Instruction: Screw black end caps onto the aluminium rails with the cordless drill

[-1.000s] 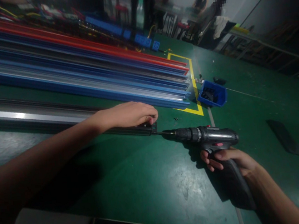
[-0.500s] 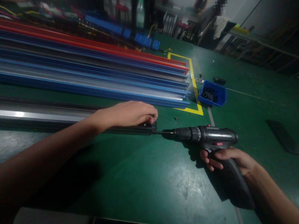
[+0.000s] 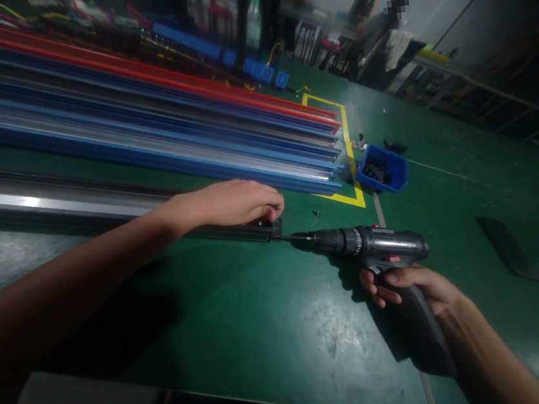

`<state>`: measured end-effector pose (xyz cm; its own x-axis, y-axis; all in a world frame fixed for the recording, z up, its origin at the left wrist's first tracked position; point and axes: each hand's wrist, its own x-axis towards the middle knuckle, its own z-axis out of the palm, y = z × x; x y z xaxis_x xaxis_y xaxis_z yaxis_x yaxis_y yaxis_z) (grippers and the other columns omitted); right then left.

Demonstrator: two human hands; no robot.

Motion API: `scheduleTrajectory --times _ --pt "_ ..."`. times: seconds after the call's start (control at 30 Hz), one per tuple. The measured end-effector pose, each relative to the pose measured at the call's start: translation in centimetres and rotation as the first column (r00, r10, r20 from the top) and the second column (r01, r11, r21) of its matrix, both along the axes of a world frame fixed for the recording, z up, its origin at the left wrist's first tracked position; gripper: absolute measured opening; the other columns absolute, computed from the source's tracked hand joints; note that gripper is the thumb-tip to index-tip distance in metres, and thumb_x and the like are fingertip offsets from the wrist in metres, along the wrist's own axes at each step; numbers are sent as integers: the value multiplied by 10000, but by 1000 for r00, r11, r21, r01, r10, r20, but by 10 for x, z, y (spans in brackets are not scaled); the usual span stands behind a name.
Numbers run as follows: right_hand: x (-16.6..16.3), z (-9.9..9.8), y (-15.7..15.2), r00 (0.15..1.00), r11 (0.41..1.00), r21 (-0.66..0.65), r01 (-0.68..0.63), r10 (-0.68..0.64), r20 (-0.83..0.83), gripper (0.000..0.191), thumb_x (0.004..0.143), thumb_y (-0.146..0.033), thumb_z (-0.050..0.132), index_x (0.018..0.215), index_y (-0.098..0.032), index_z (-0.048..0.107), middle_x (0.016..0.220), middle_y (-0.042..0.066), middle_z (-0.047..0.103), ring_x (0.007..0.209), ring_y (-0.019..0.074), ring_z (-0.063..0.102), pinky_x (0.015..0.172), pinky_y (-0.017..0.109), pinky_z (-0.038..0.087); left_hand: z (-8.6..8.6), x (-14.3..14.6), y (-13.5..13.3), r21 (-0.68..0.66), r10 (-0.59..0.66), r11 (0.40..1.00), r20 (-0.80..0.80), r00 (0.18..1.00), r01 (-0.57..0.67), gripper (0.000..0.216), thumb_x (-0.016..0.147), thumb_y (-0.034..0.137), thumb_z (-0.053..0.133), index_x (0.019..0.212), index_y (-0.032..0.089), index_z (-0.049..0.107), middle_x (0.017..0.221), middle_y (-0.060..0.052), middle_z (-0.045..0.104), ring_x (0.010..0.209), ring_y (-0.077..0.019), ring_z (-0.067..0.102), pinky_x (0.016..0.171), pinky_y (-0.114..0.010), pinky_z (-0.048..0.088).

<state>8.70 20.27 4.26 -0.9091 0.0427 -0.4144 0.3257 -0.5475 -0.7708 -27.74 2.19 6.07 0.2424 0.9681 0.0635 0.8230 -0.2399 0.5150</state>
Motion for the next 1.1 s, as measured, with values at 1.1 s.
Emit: scheduleTrajectory --times 1.1 --pt "2 -3 2 999 1000 9 2 -2 32 247 833 -220 748 1017 -55 761 857 77 699 584 74 533 700 253 560 0 0 -1 -5 -3 1000 -7 1000 3 247 985 212 442 995 243 687 982 11 708 871 -136 622 755 -246 395"
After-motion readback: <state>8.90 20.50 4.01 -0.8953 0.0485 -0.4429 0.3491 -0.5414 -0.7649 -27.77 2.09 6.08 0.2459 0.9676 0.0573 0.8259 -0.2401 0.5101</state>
